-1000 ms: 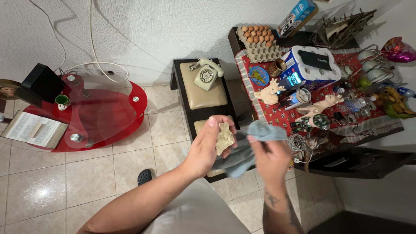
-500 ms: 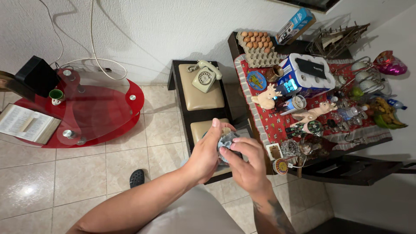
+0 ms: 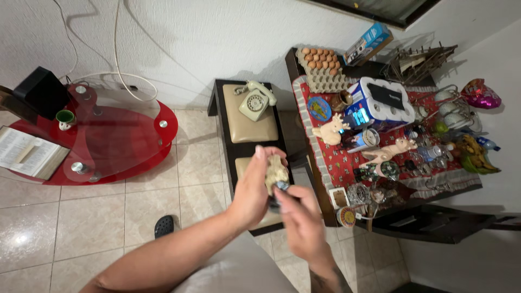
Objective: The person wipes a religious triptych, a small book, a green mug, a brown mug, and a decorative object with a cloth.
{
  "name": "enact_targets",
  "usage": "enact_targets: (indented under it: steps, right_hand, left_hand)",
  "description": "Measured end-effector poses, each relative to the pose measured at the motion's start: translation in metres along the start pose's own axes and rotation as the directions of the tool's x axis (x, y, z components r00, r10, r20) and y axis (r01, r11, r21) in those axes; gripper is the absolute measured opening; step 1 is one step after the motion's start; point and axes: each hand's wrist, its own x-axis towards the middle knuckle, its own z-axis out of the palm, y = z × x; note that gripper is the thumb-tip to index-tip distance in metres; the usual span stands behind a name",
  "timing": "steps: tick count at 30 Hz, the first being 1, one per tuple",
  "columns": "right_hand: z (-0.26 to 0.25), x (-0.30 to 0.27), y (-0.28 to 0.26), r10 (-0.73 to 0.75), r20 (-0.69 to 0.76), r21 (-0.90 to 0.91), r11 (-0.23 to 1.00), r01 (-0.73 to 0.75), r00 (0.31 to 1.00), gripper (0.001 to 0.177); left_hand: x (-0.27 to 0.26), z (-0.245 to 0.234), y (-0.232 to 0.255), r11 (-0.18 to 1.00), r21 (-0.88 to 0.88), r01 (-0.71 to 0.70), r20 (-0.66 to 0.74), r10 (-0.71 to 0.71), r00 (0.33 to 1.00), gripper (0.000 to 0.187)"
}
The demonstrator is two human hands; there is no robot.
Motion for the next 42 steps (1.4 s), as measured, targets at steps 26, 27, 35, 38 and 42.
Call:
enact_targets:
  steps: [26, 27, 35, 38, 42]
  right_hand:
    - [0.002, 0.05, 0.007, 0.181, -0.238, 0.414, 0.908, -0.069, 0.954, 0.041]
    - [0.004, 0.056, 0.007, -0.075, -0.162, 0.111, 0.989, 0.094, 0.984, 0.04]
    - [0.025, 0.034, 0.034, -0.312, -0.131, -0.265, 0.926, 0.27, 0.941, 0.039]
    - [0.048, 0.019, 0.039, -0.167, -0.328, -0.134, 0.983, 0.129, 0.93, 0.038]
    - [0.053, 0.007, 0.044, 0.138, -0.377, 0.125, 0.987, -0.097, 0.916, 0.04]
  left_hand:
    - [0.018, -0.015, 0.001, 0.945, 0.177, -0.276, 0.112, 0.259, 0.959, 0.042]
    - [0.017, -0.016, 0.003, 0.934, 0.247, -0.257, 0.07, 0.248, 0.966, 0.05]
    - [0.023, -0.016, 0.001, 0.999, 0.005, 0.038, -0.065, -0.038, 0.997, 0.058]
    - [0.027, -0.016, -0.001, 0.996, 0.066, -0.053, -0.024, 0.054, 0.998, 0.059]
    - [0.03, -0.019, 0.002, 0.985, 0.111, -0.136, 0.01, 0.135, 0.991, 0.059]
